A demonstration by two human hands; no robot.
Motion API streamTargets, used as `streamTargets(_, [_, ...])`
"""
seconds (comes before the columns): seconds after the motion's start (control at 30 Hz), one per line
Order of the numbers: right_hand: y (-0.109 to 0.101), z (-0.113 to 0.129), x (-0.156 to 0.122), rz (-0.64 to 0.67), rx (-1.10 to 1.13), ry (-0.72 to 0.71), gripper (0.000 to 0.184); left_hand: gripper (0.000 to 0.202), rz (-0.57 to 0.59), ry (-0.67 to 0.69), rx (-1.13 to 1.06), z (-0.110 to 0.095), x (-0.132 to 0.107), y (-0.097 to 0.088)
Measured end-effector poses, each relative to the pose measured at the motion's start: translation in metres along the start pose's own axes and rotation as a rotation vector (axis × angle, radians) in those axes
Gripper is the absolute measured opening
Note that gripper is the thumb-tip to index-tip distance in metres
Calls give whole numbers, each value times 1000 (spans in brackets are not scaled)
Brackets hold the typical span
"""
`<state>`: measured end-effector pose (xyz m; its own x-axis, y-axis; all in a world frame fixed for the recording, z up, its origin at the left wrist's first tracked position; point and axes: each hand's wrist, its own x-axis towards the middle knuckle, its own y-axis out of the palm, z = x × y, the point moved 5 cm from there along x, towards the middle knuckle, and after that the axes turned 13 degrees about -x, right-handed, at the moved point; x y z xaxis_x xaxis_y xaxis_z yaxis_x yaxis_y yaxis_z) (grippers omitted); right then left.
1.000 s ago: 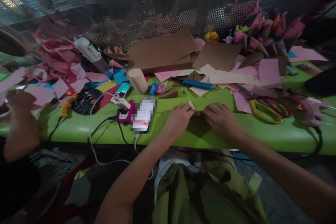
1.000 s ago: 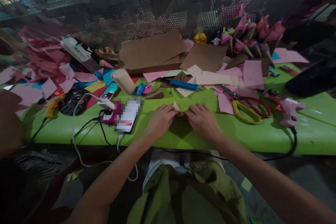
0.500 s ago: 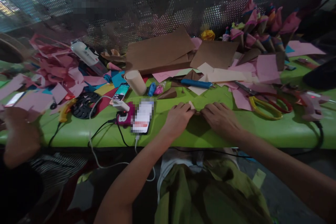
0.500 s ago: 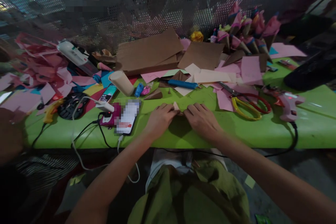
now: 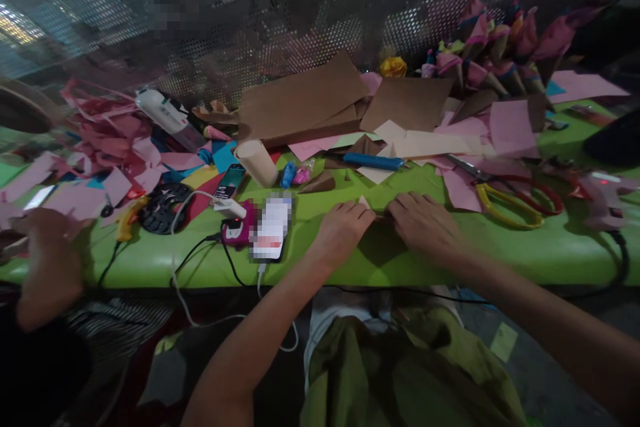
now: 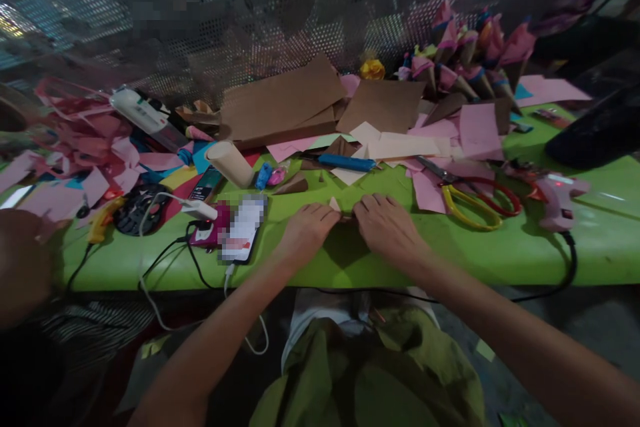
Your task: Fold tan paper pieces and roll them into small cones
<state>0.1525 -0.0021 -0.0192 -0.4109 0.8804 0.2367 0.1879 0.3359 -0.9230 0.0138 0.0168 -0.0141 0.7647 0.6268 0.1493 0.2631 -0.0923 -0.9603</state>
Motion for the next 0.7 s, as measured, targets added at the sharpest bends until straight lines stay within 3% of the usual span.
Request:
streamTargets(0.4, [-5, -4, -2, -86, 48, -15, 18, 23, 126, -59, -35, 0, 9, -10])
streamTargets(0.7, [-2, -2, -5, -185, 157, -108, 24, 25, 97, -88, -45, 4, 8, -10])
